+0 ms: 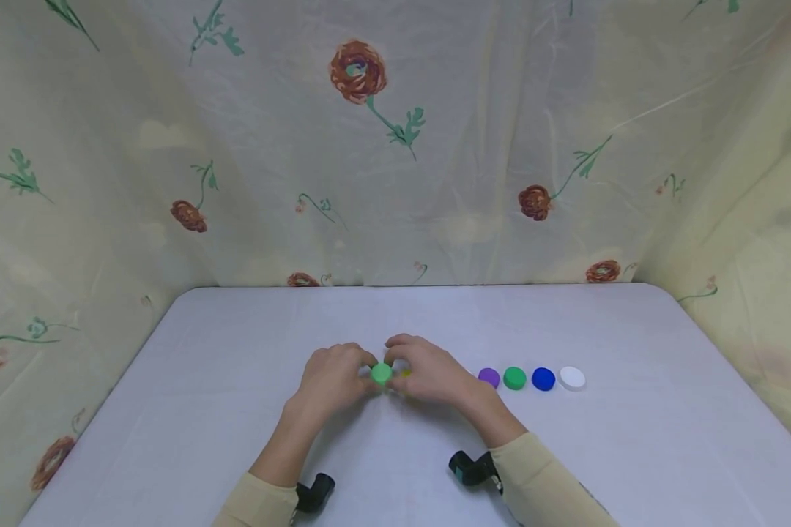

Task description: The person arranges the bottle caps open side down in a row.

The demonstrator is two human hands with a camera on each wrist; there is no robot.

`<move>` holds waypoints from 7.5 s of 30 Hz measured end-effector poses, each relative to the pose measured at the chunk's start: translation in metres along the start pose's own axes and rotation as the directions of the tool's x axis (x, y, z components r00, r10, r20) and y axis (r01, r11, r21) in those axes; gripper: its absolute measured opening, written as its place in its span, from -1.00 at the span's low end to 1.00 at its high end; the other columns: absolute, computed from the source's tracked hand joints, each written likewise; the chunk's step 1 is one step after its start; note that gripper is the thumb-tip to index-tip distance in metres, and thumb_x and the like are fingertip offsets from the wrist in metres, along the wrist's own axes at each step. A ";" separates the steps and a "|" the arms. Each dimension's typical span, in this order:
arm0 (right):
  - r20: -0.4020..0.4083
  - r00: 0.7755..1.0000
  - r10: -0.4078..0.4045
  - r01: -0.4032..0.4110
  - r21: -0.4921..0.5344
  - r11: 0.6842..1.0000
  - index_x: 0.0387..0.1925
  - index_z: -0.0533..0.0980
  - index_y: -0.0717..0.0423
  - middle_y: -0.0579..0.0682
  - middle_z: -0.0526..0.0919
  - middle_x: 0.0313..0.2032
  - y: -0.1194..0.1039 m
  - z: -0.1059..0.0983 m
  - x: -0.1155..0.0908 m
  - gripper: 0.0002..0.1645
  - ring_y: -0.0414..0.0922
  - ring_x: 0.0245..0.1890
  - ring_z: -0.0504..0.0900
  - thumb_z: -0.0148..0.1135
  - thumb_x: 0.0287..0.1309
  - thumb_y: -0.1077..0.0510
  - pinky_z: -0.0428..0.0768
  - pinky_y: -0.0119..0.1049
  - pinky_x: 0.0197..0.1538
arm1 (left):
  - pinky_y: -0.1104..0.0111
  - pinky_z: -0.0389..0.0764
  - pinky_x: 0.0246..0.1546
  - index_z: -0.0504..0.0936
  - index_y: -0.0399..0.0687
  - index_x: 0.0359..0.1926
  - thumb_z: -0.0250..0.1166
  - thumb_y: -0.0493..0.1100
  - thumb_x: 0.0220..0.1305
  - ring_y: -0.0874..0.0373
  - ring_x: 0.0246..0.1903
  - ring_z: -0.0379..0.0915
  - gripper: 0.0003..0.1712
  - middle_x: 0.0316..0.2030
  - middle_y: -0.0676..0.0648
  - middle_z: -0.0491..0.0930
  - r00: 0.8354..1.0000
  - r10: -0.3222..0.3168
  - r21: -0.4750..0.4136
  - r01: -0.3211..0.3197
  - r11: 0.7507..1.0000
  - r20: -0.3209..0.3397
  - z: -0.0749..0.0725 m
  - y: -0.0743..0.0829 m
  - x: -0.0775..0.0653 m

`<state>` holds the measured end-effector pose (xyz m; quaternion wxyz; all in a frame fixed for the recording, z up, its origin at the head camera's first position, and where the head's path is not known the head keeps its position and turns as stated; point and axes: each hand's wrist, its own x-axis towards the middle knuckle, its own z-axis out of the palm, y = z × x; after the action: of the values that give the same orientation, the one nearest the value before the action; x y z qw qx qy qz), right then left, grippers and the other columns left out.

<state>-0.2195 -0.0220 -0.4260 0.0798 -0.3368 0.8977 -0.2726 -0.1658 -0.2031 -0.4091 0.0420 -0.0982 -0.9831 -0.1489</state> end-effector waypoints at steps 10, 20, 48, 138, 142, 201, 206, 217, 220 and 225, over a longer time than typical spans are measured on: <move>0.011 1.000 0.004 -0.004 -0.022 1.000 -0.16 0.69 -0.04 -0.02 0.55 0.25 -0.001 0.000 -0.002 -0.76 0.05 0.35 0.45 0.36 0.09 0.07 0.44 0.05 0.34 | 0.16 0.59 -0.20 0.80 0.06 -0.18 0.51 -0.04 0.09 0.04 -0.09 0.66 -0.75 -0.12 -0.01 0.74 1.000 -0.006 0.007 0.006 1.000 0.026 0.002 0.002 -0.001; 0.022 1.000 0.008 -0.007 -0.049 0.999 -0.19 0.70 -0.06 -0.03 0.57 0.23 -0.001 0.000 -0.002 -0.77 0.08 0.31 0.48 0.36 0.08 0.02 0.48 0.08 0.27 | 0.17 0.61 -0.20 0.79 0.08 -0.15 0.52 0.00 0.08 0.03 -0.05 0.64 -0.71 -0.02 -0.03 0.69 0.997 -0.029 -0.003 0.029 1.000 0.077 0.000 0.003 -0.002; 0.051 0.998 -0.034 0.037 -0.059 0.998 0.01 0.65 -0.06 -0.03 0.56 0.24 -0.008 0.010 0.007 -0.57 0.03 0.33 0.45 0.35 0.08 -0.04 0.42 0.02 0.36 | 0.02 0.59 0.05 0.70 0.12 0.03 0.55 0.00 0.02 0.00 0.10 0.55 -0.51 0.12 -0.03 0.62 0.979 -0.144 -0.014 0.148 0.989 0.147 -0.008 -0.020 -0.010; -0.077 0.989 -0.127 0.124 -0.042 0.991 -0.21 0.73 -0.01 -0.02 0.59 0.22 -0.035 0.021 0.026 -0.68 -0.04 0.30 0.50 0.12 0.35 -0.04 0.44 -0.03 0.36 | 0.15 0.65 -0.09 0.80 -0.04 -0.26 0.50 -0.18 0.10 0.06 -0.07 0.66 -0.86 -0.15 0.02 0.75 0.996 -0.082 -0.013 0.082 0.997 -0.031 -0.023 -0.032 -0.018; -0.127 0.967 -0.222 0.198 -0.174 0.965 -0.24 0.73 -0.04 -0.01 0.63 0.16 -0.033 0.022 0.025 -0.78 -0.05 0.21 0.57 0.22 0.30 0.00 0.46 -0.04 0.33 | 0.16 0.65 -0.09 0.80 -0.05 -0.23 0.50 -0.15 0.10 0.07 -0.09 0.66 -0.82 -0.17 0.02 0.75 0.994 -0.108 -0.035 0.108 0.994 -0.008 -0.021 -0.032 -0.018; 0.020 0.995 -0.094 0.091 0.119 0.989 -0.05 0.70 0.06 0.04 0.55 0.24 -0.026 0.015 0.026 -0.70 -0.01 0.31 0.46 0.29 0.26 0.04 0.42 0.01 0.37 | 0.10 0.62 -0.04 0.77 0.13 -0.04 0.49 0.00 0.12 0.05 -0.04 0.66 -0.65 -0.10 0.04 0.75 0.999 -0.014 0.040 0.015 0.999 -0.032 -0.024 -0.037 -0.021; -0.012 0.995 -0.098 0.098 0.044 0.994 -0.05 0.70 0.01 0.01 0.54 0.26 -0.027 0.015 0.025 -0.69 -0.03 0.33 0.45 0.31 0.24 -0.01 0.43 0.00 0.37 | 0.11 0.62 -0.07 0.77 0.12 -0.05 0.49 -0.02 0.12 0.04 -0.06 0.66 -0.67 -0.10 0.02 0.75 1.000 -0.024 0.041 0.025 0.999 -0.020 -0.022 -0.038 -0.020; -0.009 0.995 -0.096 0.095 -0.014 0.995 -0.06 0.70 -0.03 -0.02 0.54 0.27 -0.029 0.015 0.024 -0.70 -0.04 0.33 0.46 0.32 0.21 -0.02 0.45 0.01 0.35 | 0.17 0.64 -0.12 0.78 0.18 -0.07 0.54 0.01 0.05 0.09 -0.06 0.66 -0.64 -0.10 0.05 0.75 0.998 -0.051 0.034 0.053 0.998 -0.044 -0.020 -0.037 -0.020; -0.006 0.996 -0.093 0.093 -0.021 0.995 -0.08 0.71 -0.04 -0.03 0.53 0.27 -0.028 0.015 0.024 -0.72 -0.03 0.33 0.45 0.32 0.21 -0.02 0.44 0.02 0.35 | 0.17 0.64 -0.09 0.78 0.16 -0.09 0.56 0.00 0.02 0.09 -0.05 0.65 -0.63 -0.09 0.04 0.75 0.997 -0.071 0.023 0.072 0.997 -0.040 -0.019 -0.037 -0.019; 0.008 0.996 -0.089 0.090 -0.037 0.995 -0.21 0.72 -0.04 -0.02 0.56 0.24 -0.026 0.017 0.023 -0.79 -0.02 0.30 0.49 0.34 0.18 -0.01 0.48 -0.03 0.32 | 0.18 0.64 -0.10 0.79 0.11 -0.14 0.54 -0.02 0.05 0.10 -0.10 0.64 -0.69 -0.14 0.03 0.75 0.997 -0.082 0.003 0.082 0.997 0.000 -0.014 -0.036 -0.017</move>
<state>-0.2167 -0.0612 -0.4252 0.0639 -0.3790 0.8864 -0.2579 -0.1558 -0.2440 -0.4074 0.0360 -0.0576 -0.9865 -0.1489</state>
